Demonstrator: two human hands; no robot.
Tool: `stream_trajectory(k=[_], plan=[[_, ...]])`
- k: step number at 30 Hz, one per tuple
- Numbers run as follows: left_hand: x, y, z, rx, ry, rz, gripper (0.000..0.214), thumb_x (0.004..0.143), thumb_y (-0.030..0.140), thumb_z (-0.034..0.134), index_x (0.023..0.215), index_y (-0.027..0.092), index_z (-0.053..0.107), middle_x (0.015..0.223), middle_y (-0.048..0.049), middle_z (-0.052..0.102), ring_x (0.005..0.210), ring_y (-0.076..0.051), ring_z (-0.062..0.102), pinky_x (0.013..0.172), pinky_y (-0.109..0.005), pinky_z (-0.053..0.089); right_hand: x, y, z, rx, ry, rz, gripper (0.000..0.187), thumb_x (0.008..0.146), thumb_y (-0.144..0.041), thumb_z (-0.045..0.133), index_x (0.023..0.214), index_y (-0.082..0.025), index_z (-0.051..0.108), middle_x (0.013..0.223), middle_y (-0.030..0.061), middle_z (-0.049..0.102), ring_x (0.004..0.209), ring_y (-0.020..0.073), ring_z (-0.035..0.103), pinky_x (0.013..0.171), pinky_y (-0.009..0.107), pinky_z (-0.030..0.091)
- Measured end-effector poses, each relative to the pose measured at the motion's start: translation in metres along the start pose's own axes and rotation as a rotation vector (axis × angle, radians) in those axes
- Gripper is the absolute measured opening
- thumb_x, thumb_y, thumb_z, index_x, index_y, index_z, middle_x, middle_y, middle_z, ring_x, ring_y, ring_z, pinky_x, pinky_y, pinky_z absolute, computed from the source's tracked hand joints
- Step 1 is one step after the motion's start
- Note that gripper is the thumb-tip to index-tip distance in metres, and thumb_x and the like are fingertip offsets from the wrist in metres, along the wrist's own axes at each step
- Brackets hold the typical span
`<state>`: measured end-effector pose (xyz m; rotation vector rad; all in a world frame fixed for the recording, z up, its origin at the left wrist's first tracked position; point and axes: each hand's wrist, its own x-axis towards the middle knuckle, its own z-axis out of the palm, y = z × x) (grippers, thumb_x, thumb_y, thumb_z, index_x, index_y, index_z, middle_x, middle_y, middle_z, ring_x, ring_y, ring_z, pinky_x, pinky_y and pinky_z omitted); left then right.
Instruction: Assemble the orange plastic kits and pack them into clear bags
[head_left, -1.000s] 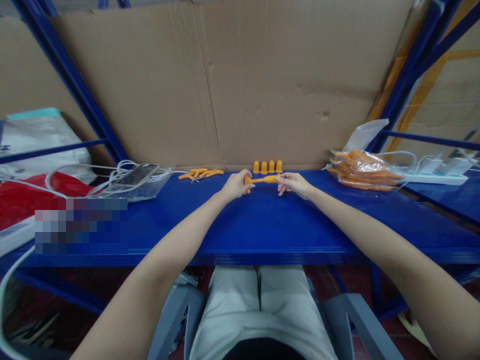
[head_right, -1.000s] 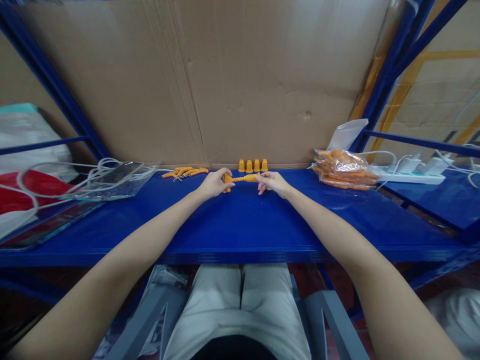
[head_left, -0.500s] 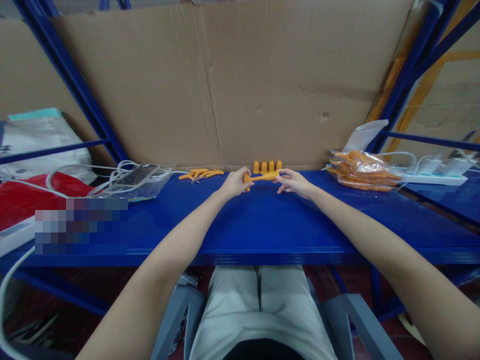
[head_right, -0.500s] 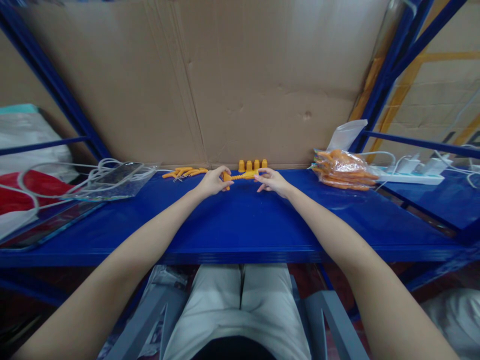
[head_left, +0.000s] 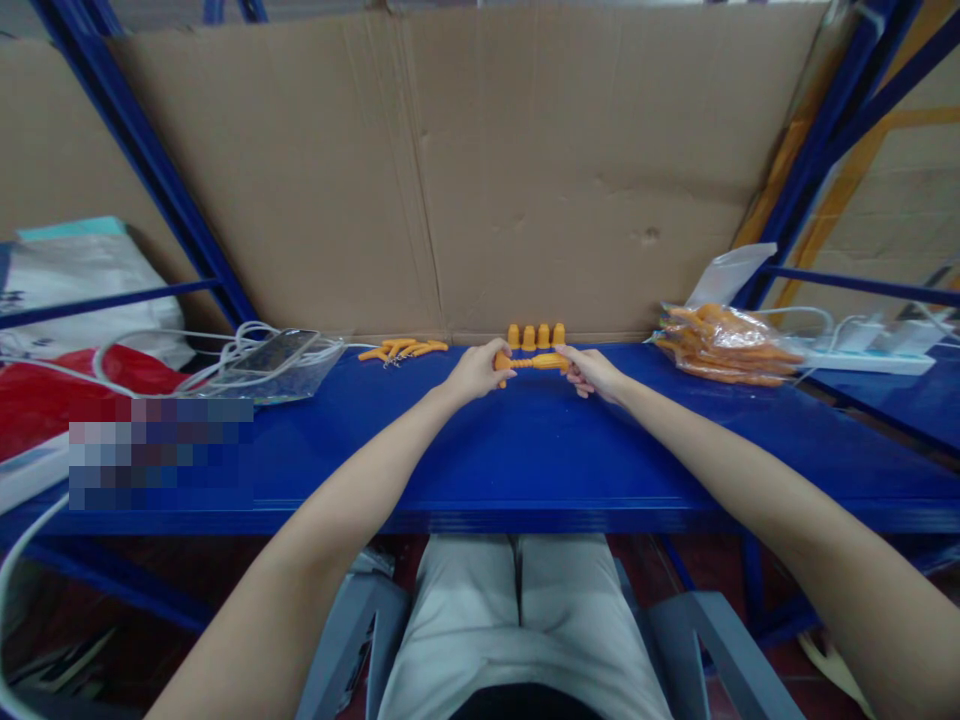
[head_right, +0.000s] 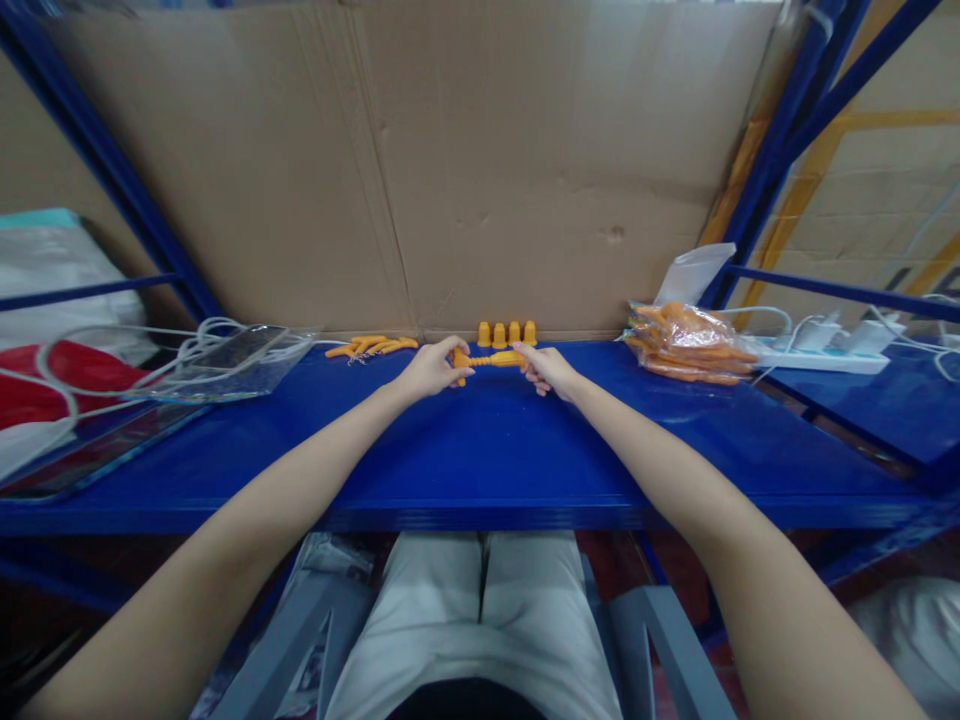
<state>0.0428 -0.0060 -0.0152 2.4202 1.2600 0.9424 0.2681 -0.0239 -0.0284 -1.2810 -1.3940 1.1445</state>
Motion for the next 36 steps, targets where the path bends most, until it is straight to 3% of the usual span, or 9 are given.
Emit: stream_trajectory(k=[2, 5, 7, 11, 17, 23, 28, 33, 36], plan=[[0.0, -0.001, 0.001, -0.039, -0.01, -0.026, 0.026, 0.075, 0.016, 0.073, 0.093, 0.018, 0.054, 0.055, 0.0077, 0.057, 0.046, -0.009, 0.058, 0.048, -0.017, 0.04, -0.001, -0.001, 0.0, -0.003, -0.007, 0.028, 0.04, 0.092, -0.053, 0.053, 0.075, -0.017, 0.056, 0.041, -0.0046, 0.046, 0.027, 0.0067, 0.031, 0.028, 0.021, 0.032], [0.0, -0.002, 0.001, -0.092, -0.007, -0.061, 0.026, 0.076, 0.017, 0.072, 0.093, 0.019, 0.054, 0.056, 0.0075, 0.058, 0.045, -0.008, 0.059, 0.046, -0.016, 0.04, -0.003, -0.001, -0.001, 0.027, -0.058, -0.005, 0.029, 0.089, -0.047, 0.062, 0.095, -0.019, 0.057, 0.064, 0.0004, 0.066, 0.034, 0.0078, 0.047, 0.034, 0.022, 0.042], [0.0, -0.002, 0.0, -0.099, -0.005, -0.071, 0.026, 0.075, 0.016, 0.073, 0.093, 0.018, 0.054, 0.055, 0.0077, 0.057, 0.045, -0.009, 0.059, 0.045, -0.016, 0.04, -0.004, -0.001, -0.002, 0.049, -0.085, -0.05, 0.026, 0.086, -0.039, 0.068, 0.102, -0.021, 0.056, 0.074, 0.0005, 0.07, 0.039, 0.0076, 0.052, 0.038, 0.021, 0.046], [-0.001, 0.0, -0.001, -0.099, -0.007, -0.079, 0.025, 0.074, 0.015, 0.073, 0.091, 0.018, 0.054, 0.053, 0.0083, 0.055, 0.044, -0.009, 0.058, 0.045, -0.016, 0.04, -0.004, -0.001, -0.002, 0.041, -0.066, -0.08, 0.021, 0.087, -0.037, 0.067, 0.086, -0.018, 0.057, 0.061, -0.0007, 0.065, 0.036, 0.0066, 0.049, 0.035, 0.019, 0.041], [-0.004, 0.006, -0.002, -0.063, 0.0, -0.071, 0.024, 0.074, 0.014, 0.072, 0.09, 0.018, 0.054, 0.052, 0.0086, 0.054, 0.045, -0.009, 0.057, 0.047, -0.017, 0.039, -0.004, -0.003, 0.001, 0.04, -0.035, -0.072, 0.043, 0.088, -0.046, 0.064, 0.058, -0.018, 0.048, 0.043, -0.001, 0.052, 0.029, 0.0038, 0.037, 0.028, 0.016, 0.024], [-0.002, 0.004, -0.003, -0.006, 0.005, -0.006, 0.025, 0.074, 0.014, 0.072, 0.092, 0.018, 0.056, 0.054, 0.0084, 0.056, 0.048, -0.009, 0.057, 0.053, -0.018, 0.041, -0.004, -0.004, 0.008, 0.039, 0.015, 0.067, 0.054, 0.086, -0.066, 0.053, 0.062, -0.017, 0.054, 0.034, -0.0032, 0.042, 0.025, 0.0035, 0.025, 0.025, 0.017, 0.016], [0.002, -0.004, 0.0, -0.001, -0.003, 0.028, 0.025, 0.074, 0.016, 0.072, 0.093, 0.018, 0.056, 0.055, 0.0077, 0.057, 0.048, -0.01, 0.057, 0.052, -0.019, 0.04, -0.002, -0.004, 0.006, 0.017, 0.002, 0.14, 0.062, 0.086, -0.074, 0.038, 0.071, -0.017, 0.055, 0.037, -0.0014, 0.046, 0.024, 0.0054, 0.029, 0.025, 0.019, 0.018], [0.003, -0.009, 0.001, -0.033, 0.0, 0.025, 0.025, 0.073, 0.017, 0.072, 0.092, 0.018, 0.055, 0.054, 0.0081, 0.057, 0.047, -0.009, 0.057, 0.05, -0.018, 0.04, -0.006, -0.009, -0.003, 0.108, -0.056, 0.08, 0.028, 0.095, -0.045, 0.051, 0.094, -0.017, 0.053, 0.066, 0.0033, 0.068, 0.037, 0.0092, 0.052, 0.035, 0.02, 0.041], [0.003, -0.008, 0.0, -0.024, 0.012, 0.016, 0.025, 0.073, 0.016, 0.073, 0.09, 0.018, 0.055, 0.054, 0.0081, 0.057, 0.047, -0.009, 0.057, 0.05, -0.018, 0.04, -0.008, -0.01, -0.006, 0.12, -0.074, 0.045, 0.011, 0.096, -0.026, 0.053, 0.093, -0.016, 0.055, 0.074, 0.0042, 0.071, 0.042, 0.0086, 0.056, 0.04, 0.019, 0.046]])
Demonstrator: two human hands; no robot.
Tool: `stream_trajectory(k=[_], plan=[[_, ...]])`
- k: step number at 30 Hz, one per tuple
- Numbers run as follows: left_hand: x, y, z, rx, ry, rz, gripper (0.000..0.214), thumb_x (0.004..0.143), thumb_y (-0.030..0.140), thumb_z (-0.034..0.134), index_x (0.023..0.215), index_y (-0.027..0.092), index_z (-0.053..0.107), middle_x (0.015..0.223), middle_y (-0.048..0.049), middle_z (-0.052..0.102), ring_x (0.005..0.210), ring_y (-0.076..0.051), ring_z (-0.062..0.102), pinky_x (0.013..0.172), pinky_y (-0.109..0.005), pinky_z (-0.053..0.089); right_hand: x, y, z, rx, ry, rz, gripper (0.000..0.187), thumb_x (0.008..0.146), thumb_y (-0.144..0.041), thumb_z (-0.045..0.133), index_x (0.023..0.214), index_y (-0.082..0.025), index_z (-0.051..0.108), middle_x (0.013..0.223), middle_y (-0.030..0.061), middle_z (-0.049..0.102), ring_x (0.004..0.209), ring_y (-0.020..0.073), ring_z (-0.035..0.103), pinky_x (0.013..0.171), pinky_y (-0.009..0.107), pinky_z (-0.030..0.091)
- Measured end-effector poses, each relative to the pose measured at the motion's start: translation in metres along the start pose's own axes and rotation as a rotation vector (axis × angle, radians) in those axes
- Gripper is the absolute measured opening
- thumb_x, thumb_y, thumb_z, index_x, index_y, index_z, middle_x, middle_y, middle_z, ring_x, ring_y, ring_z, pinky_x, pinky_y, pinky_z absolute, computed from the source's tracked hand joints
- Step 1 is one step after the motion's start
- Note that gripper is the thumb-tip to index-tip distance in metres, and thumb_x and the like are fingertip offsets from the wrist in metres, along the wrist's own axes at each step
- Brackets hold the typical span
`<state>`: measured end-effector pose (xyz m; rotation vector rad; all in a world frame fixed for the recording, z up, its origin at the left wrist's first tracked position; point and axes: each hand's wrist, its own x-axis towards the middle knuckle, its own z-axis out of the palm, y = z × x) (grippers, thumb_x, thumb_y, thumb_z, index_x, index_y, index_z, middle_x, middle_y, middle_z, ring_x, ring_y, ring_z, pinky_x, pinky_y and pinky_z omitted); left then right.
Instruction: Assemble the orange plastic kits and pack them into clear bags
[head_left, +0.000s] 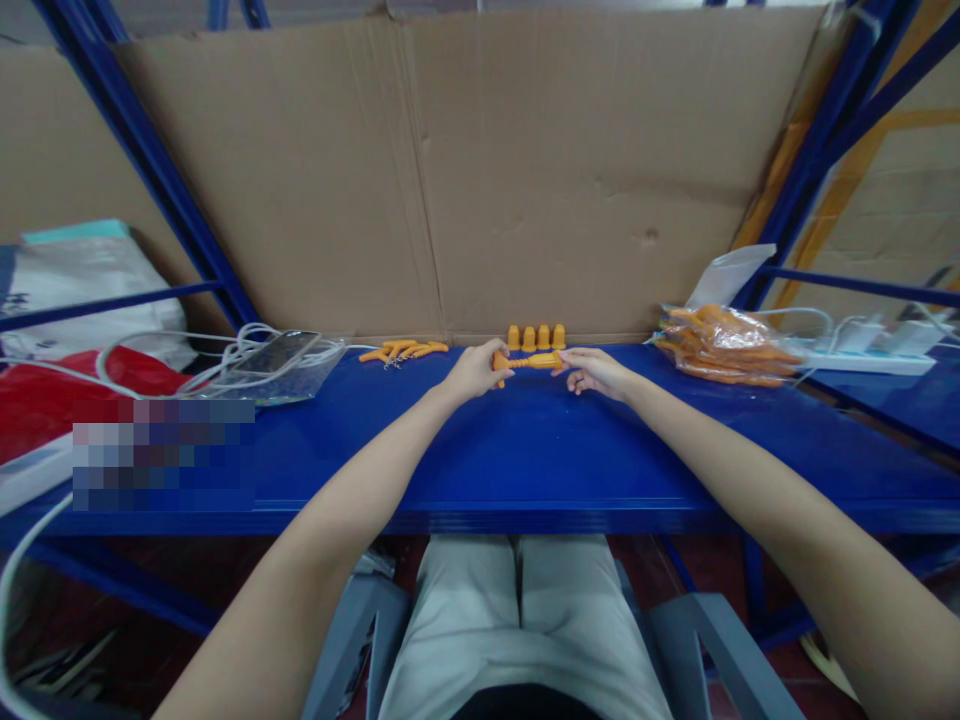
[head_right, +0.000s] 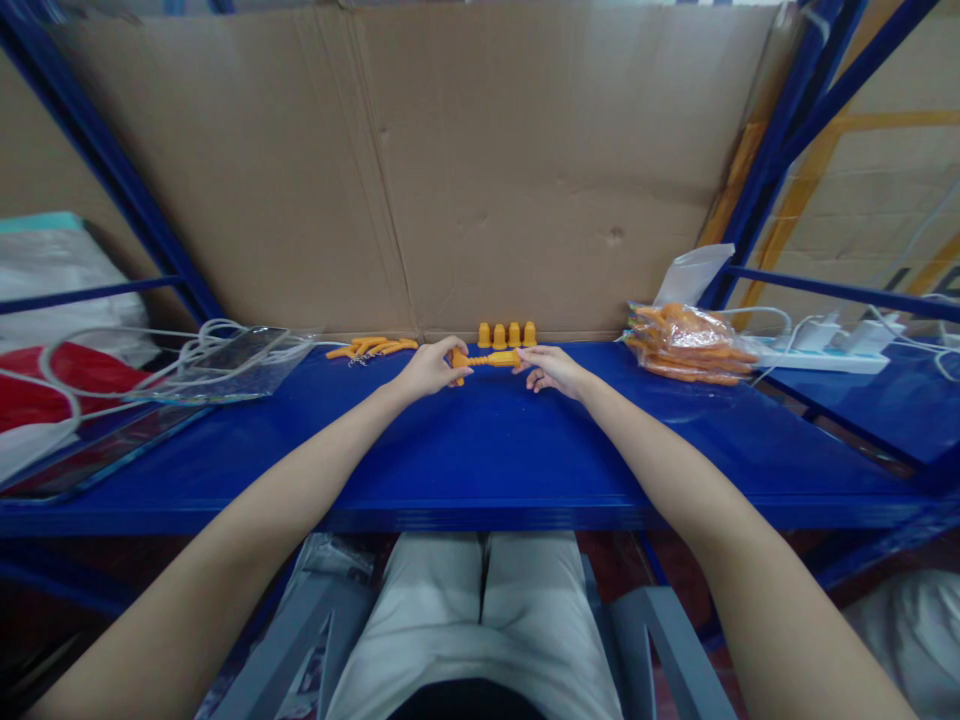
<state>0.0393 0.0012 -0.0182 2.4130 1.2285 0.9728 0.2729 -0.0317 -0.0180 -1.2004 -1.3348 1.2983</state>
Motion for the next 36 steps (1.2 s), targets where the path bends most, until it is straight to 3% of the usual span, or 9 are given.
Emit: stream_trajectory(k=[8, 26, 31, 36], plan=[[-0.001, 0.001, 0.001, -0.025, -0.017, -0.016, 0.025, 0.074, 0.016, 0.072, 0.092, 0.018, 0.054, 0.055, 0.0075, 0.057, 0.046, -0.009, 0.059, 0.046, -0.017, 0.04, 0.0, 0.0, 0.002, -0.029, 0.032, -0.02, 0.022, 0.095, -0.029, 0.057, 0.079, -0.013, 0.057, 0.065, 0.0046, 0.067, 0.04, 0.0065, 0.052, 0.037, 0.018, 0.042], [-0.003, 0.001, 0.002, -0.002, -0.026, -0.014, 0.024, 0.074, 0.014, 0.071, 0.09, 0.019, 0.054, 0.05, 0.0095, 0.054, 0.045, -0.01, 0.059, 0.047, -0.017, 0.04, -0.002, -0.001, 0.007, -0.113, 0.05, 0.057, 0.033, 0.093, -0.042, 0.056, 0.076, -0.014, 0.056, 0.056, 0.0039, 0.064, 0.037, 0.007, 0.05, 0.034, 0.016, 0.039], [0.0, -0.006, 0.002, 0.025, -0.021, -0.02, 0.025, 0.073, 0.017, 0.072, 0.09, 0.019, 0.055, 0.051, 0.0088, 0.056, 0.046, -0.011, 0.059, 0.048, -0.018, 0.04, 0.0, -0.001, 0.006, -0.08, 0.055, 0.093, 0.039, 0.095, -0.049, 0.047, 0.081, -0.014, 0.056, 0.061, 0.0063, 0.067, 0.038, 0.0083, 0.052, 0.035, 0.018, 0.041], [0.002, -0.017, 0.001, 0.025, -0.02, 0.0, 0.025, 0.071, 0.017, 0.073, 0.089, 0.019, 0.055, 0.052, 0.0086, 0.056, 0.045, -0.01, 0.057, 0.048, -0.018, 0.039, 0.003, 0.0, 0.003, -0.044, 0.022, 0.09, 0.036, 0.097, -0.046, 0.046, 0.101, -0.012, 0.058, 0.074, 0.0068, 0.07, 0.045, 0.0103, 0.059, 0.04, 0.02, 0.047]])
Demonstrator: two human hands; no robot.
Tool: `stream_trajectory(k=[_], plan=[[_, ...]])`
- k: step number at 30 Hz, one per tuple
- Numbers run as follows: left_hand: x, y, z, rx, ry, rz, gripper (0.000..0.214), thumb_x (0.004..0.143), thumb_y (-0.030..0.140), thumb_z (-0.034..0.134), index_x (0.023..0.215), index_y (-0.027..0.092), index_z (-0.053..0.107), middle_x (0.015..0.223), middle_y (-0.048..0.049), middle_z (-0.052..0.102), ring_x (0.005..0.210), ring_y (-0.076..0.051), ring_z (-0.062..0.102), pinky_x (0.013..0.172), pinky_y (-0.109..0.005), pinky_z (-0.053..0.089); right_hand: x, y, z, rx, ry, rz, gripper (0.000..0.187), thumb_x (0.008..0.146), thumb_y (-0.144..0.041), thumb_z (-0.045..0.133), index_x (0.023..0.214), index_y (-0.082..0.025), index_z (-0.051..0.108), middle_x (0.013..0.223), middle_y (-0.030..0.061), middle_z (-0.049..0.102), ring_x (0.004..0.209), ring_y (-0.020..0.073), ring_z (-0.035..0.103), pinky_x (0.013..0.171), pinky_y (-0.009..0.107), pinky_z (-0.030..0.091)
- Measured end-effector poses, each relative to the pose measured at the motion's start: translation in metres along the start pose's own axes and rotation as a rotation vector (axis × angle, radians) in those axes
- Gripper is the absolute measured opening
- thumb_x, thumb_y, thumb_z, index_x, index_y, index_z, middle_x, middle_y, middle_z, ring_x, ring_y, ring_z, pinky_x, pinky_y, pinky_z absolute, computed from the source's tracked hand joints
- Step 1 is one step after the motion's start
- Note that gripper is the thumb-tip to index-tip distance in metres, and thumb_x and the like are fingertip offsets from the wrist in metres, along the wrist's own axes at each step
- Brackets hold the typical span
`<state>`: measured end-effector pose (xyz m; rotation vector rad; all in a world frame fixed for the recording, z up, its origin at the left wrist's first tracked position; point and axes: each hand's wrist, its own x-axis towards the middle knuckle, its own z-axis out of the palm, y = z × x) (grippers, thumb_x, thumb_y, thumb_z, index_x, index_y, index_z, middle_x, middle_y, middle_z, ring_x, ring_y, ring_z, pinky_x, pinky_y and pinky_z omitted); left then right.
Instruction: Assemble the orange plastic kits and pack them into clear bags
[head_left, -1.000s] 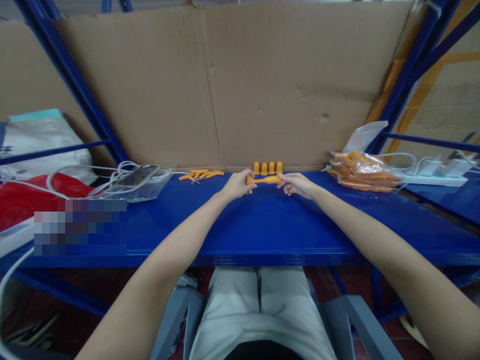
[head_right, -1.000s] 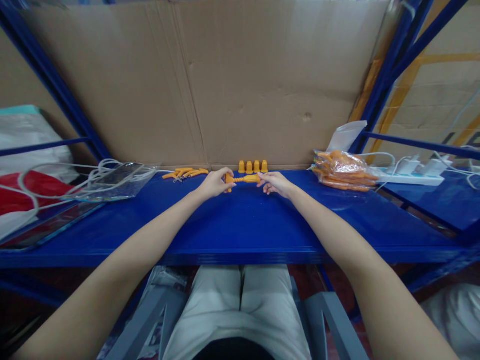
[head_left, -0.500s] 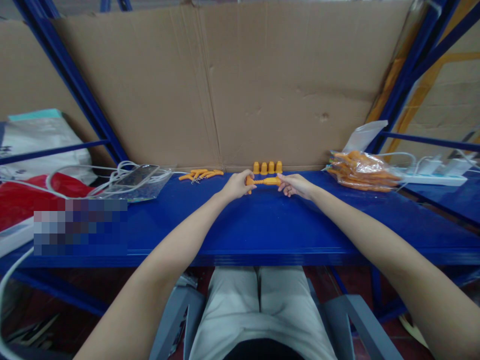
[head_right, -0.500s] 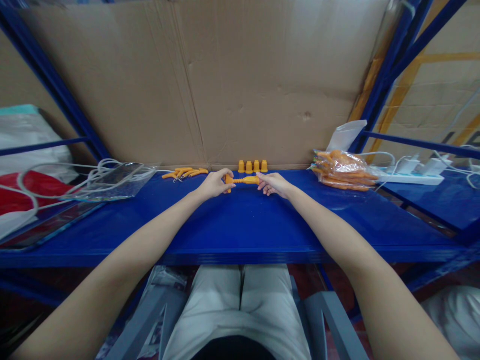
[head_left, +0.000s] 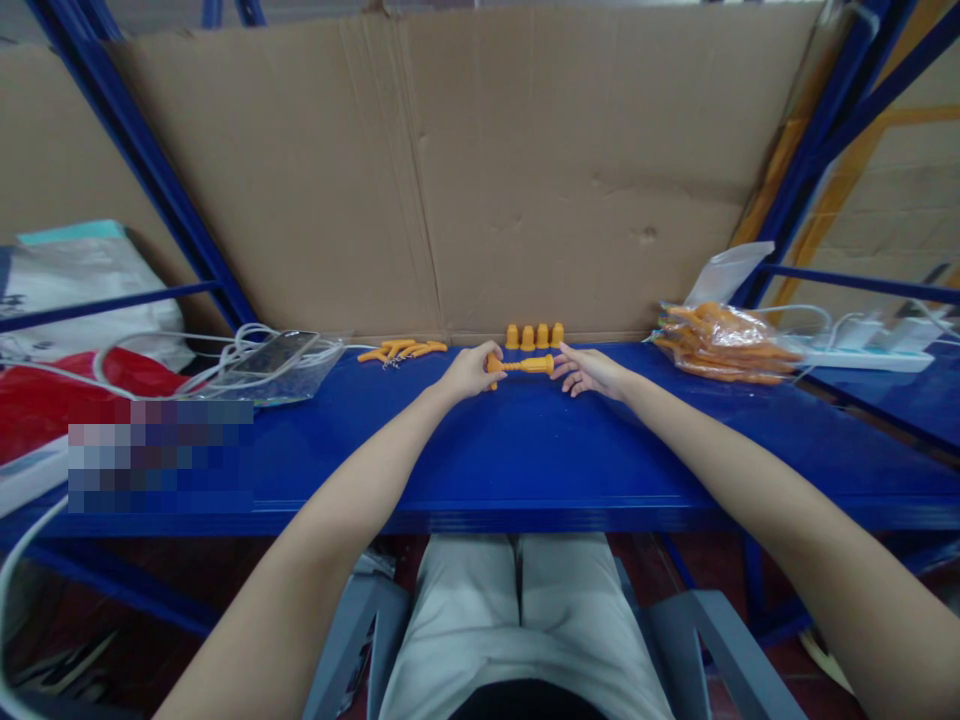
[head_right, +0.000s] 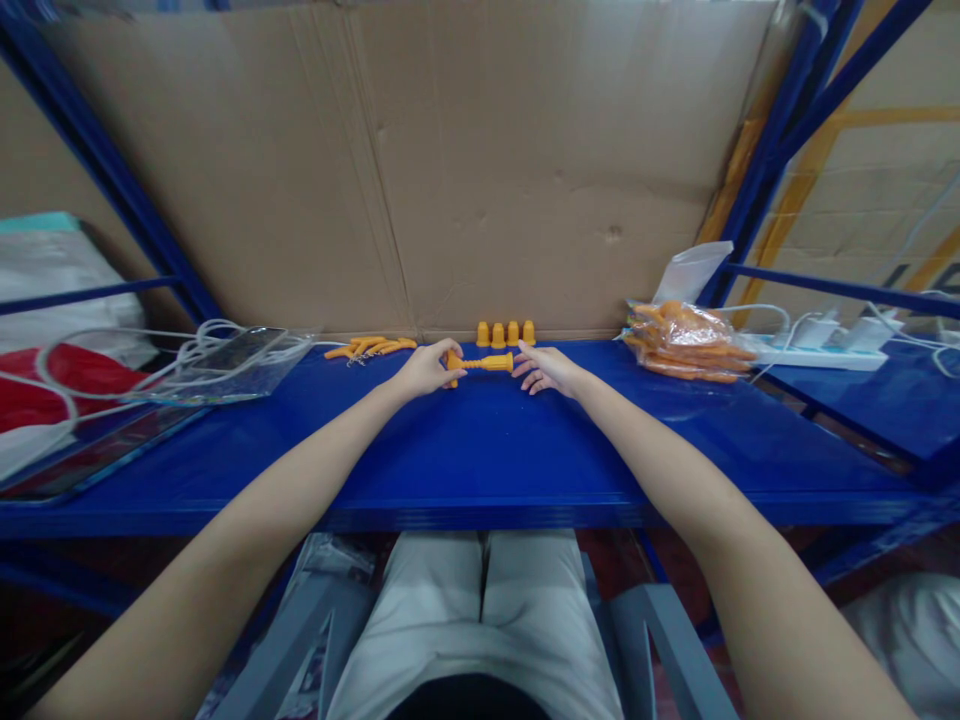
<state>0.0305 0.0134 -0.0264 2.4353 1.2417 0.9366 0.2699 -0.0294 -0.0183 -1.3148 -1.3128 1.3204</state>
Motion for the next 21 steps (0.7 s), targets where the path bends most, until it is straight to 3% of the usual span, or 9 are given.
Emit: stream_trajectory(k=[6, 13, 17, 21], plan=[[-0.001, 0.0, 0.001, -0.072, -0.024, -0.019, 0.024, 0.072, 0.017, 0.071, 0.089, 0.019, 0.055, 0.054, 0.0077, 0.057, 0.044, -0.01, 0.057, 0.046, -0.017, 0.039, 0.0, 0.004, -0.001, -0.02, -0.045, -0.081, 0.027, 0.09, -0.025, 0.063, 0.116, -0.017, 0.059, 0.097, 0.008, 0.07, 0.062, 0.0112, 0.067, 0.046, 0.018, 0.052], [-0.002, 0.001, 0.002, -0.086, -0.051, -0.019, 0.026, 0.074, 0.018, 0.069, 0.097, 0.018, 0.057, 0.06, 0.0054, 0.062, 0.049, -0.01, 0.06, 0.051, -0.018, 0.044, 0.004, 0.007, -0.001, -0.004, -0.063, -0.137, 0.015, 0.082, -0.011, 0.069, 0.095, -0.014, 0.064, 0.082, 0.0049, 0.069, 0.062, 0.0099, 0.066, 0.057, 0.02, 0.057], [-0.003, 0.003, 0.002, -0.102, -0.051, 0.02, 0.044, 0.074, 0.018, 0.068, 0.116, 0.018, 0.055, 0.101, -0.0066, 0.071, 0.069, -0.013, 0.068, 0.065, -0.023, 0.051, 0.009, 0.007, -0.003, -0.004, 0.025, -0.237, 0.018, 0.078, -0.009, 0.071, 0.092, -0.014, 0.062, 0.083, 0.004, 0.068, 0.064, 0.009, 0.066, 0.062, 0.02, 0.057], [-0.002, 0.0, 0.0, -0.067, -0.002, 0.052, 0.057, 0.075, 0.02, 0.067, 0.129, 0.019, 0.05, 0.134, -0.0141, 0.057, 0.093, -0.019, 0.069, 0.084, -0.031, 0.053, 0.015, 0.004, -0.012, -0.079, 0.2, -0.369, 0.023, 0.079, -0.011, 0.069, 0.099, -0.015, 0.058, 0.097, 0.006, 0.068, 0.075, 0.0105, 0.067, 0.073, 0.025, 0.057]])
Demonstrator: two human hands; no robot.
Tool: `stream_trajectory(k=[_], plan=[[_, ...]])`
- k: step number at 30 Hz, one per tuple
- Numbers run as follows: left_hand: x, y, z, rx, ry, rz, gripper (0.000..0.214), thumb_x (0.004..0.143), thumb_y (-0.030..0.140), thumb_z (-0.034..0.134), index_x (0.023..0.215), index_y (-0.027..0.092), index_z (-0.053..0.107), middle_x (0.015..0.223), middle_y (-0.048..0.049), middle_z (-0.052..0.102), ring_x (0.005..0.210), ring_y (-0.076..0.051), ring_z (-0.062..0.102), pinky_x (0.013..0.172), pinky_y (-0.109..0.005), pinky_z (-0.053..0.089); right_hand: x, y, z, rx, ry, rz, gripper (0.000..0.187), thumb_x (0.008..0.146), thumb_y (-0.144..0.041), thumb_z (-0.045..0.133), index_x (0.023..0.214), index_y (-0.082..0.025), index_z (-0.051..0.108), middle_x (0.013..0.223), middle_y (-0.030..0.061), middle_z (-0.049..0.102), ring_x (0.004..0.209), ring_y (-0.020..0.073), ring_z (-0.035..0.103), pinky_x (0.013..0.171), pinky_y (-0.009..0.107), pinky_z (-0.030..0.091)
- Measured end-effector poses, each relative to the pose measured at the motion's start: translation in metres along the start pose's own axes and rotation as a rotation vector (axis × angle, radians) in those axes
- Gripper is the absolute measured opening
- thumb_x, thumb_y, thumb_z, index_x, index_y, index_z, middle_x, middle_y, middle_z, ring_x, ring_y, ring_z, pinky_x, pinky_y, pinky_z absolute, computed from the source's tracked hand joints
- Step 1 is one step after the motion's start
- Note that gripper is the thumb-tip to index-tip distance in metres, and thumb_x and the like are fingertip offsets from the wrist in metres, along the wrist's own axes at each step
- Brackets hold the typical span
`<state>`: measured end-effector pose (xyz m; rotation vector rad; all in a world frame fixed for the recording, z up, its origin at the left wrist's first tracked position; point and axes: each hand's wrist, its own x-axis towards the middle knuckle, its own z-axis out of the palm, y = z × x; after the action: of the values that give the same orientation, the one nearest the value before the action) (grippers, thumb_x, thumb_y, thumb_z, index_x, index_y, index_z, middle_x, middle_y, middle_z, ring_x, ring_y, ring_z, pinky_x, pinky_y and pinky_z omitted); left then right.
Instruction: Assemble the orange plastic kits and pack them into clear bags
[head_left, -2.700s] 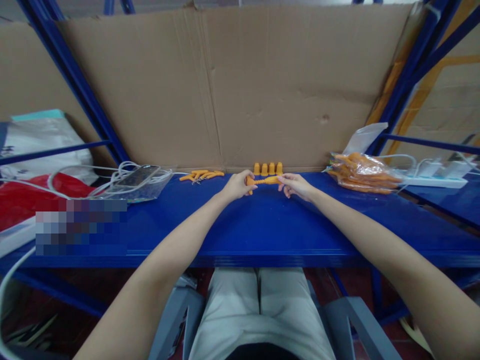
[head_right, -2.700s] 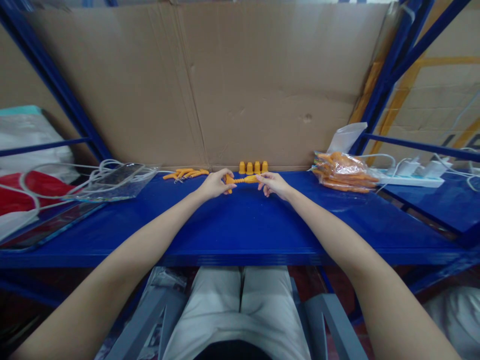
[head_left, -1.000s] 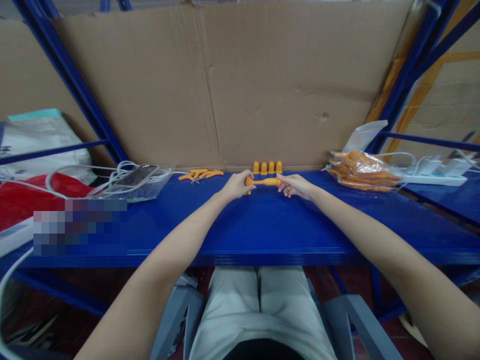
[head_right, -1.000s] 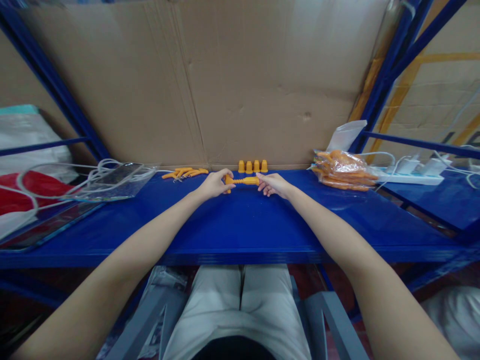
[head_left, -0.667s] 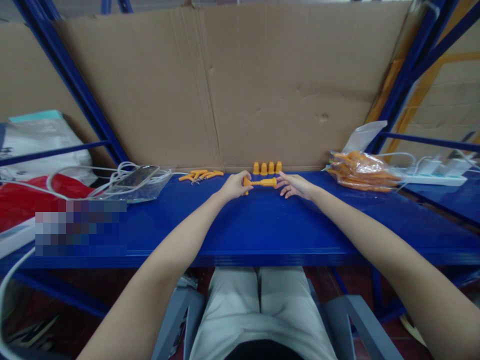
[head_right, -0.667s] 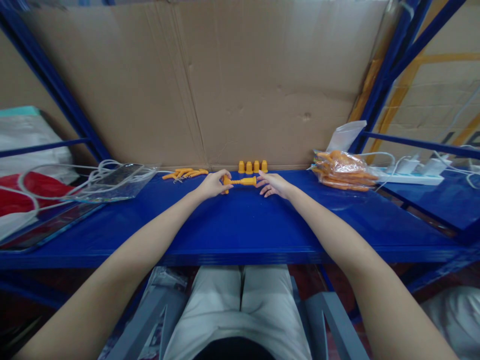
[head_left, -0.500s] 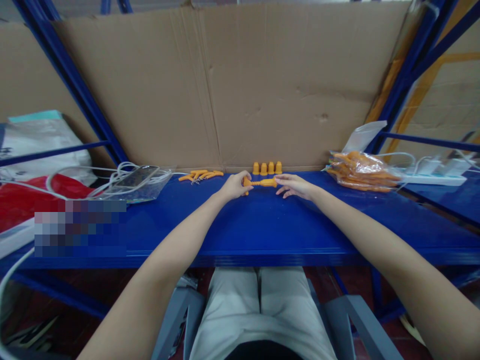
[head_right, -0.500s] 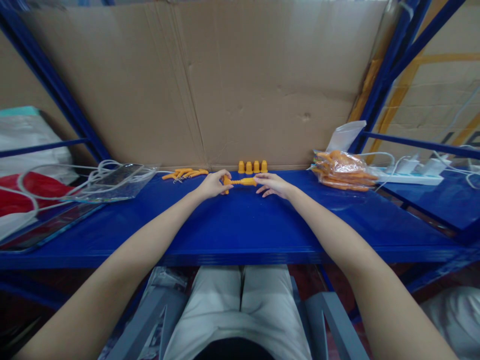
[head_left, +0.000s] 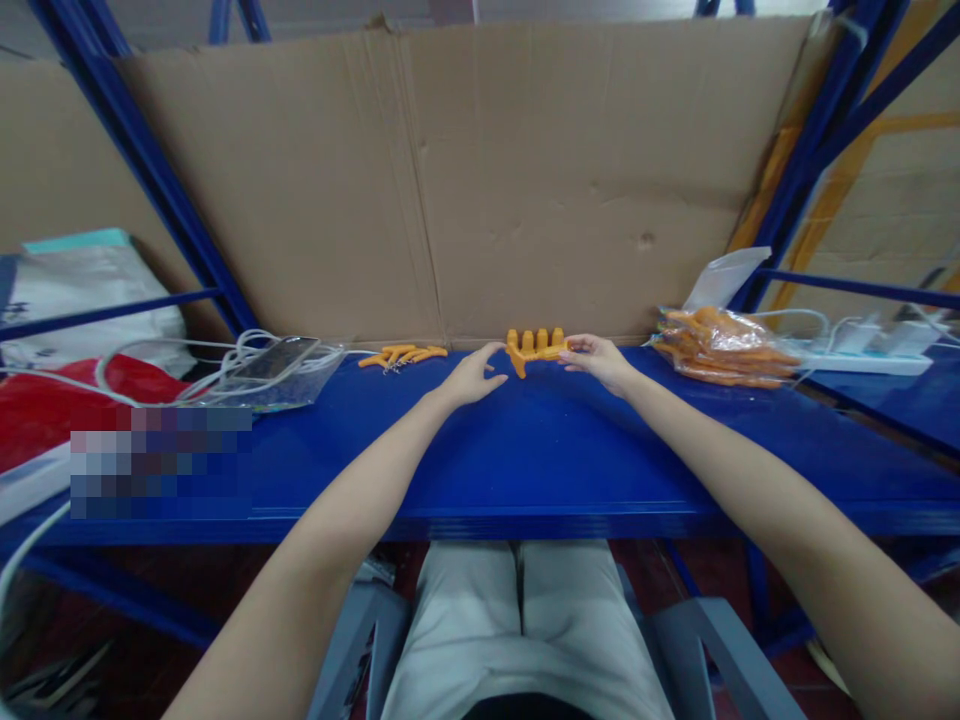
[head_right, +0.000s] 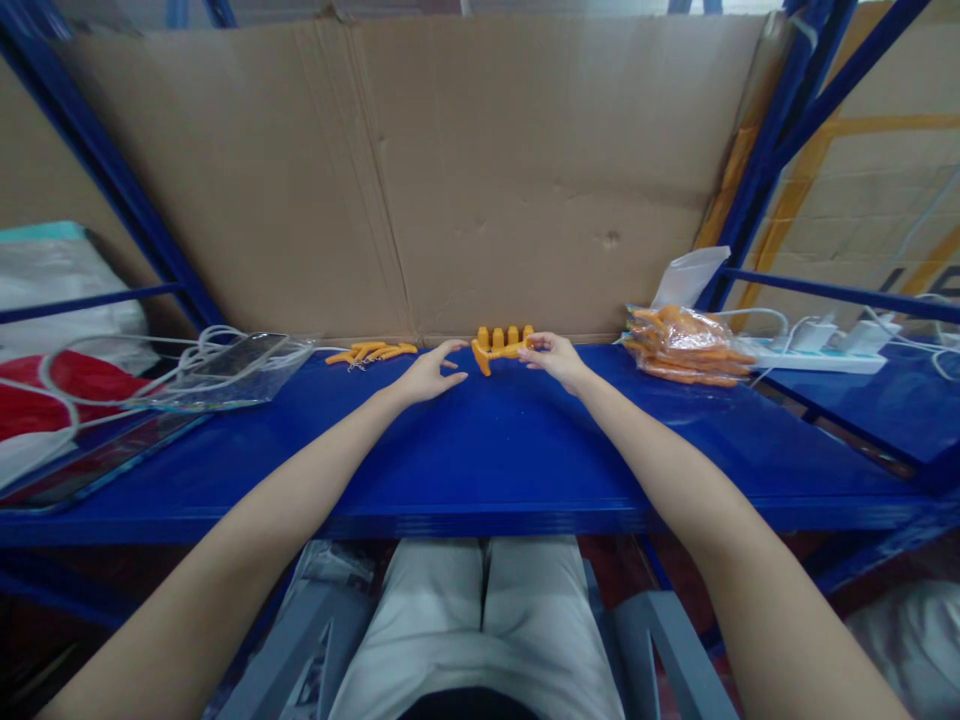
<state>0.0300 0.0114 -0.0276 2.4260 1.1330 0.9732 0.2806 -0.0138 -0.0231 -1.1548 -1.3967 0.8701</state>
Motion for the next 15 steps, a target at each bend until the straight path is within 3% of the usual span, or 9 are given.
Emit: stream_trajectory(k=[4, 7, 11, 15], plan=[[0.002, -0.011, -0.005, 0.135, -0.005, -0.016, 0.049, 0.077, 0.023, 0.065, 0.126, 0.016, 0.055, 0.132, -0.0142, 0.059, 0.106, -0.023, 0.065, 0.094, -0.038, 0.05, 0.005, -0.001, -0.015, -0.415, 0.129, -0.201, 0.031, 0.078, -0.013, 0.067, 0.107, -0.014, 0.056, 0.112, 0.0112, 0.064, 0.098, 0.0198, 0.065, 0.088, 0.036, 0.053], [0.003, -0.021, -0.009, 0.281, -0.033, -0.051, 0.041, 0.079, 0.024, 0.063, 0.118, 0.013, 0.06, 0.129, -0.0154, 0.061, 0.118, -0.025, 0.058, 0.104, -0.036, 0.043, 0.003, -0.003, -0.026, -0.856, 0.097, -0.332, 0.029, 0.079, -0.014, 0.063, 0.107, -0.014, 0.058, 0.115, 0.0133, 0.062, 0.11, 0.0257, 0.06, 0.096, 0.039, 0.047], [0.004, -0.032, -0.015, 0.429, -0.06, -0.219, 0.042, 0.081, 0.027, 0.06, 0.12, 0.013, 0.061, 0.136, -0.0169, 0.057, 0.13, -0.027, 0.049, 0.11, -0.037, 0.037, -0.005, -0.007, -0.029, -1.267, 0.0, -0.263, 0.028, 0.081, -0.012, 0.053, 0.108, -0.016, 0.057, 0.115, 0.0142, 0.061, 0.104, 0.0255, 0.062, 0.085, 0.032, 0.048], [0.0, -0.04, -0.023, 0.528, -0.043, -0.459, 0.052, 0.083, 0.033, 0.057, 0.131, 0.014, 0.055, 0.148, -0.0209, 0.043, 0.14, -0.036, 0.036, 0.11, -0.055, 0.031, -0.01, -0.012, -0.029, -1.477, -0.076, -0.155, 0.031, 0.079, -0.009, 0.052, 0.109, -0.015, 0.057, 0.112, 0.0143, 0.061, 0.101, 0.0247, 0.063, 0.077, 0.029, 0.047]])
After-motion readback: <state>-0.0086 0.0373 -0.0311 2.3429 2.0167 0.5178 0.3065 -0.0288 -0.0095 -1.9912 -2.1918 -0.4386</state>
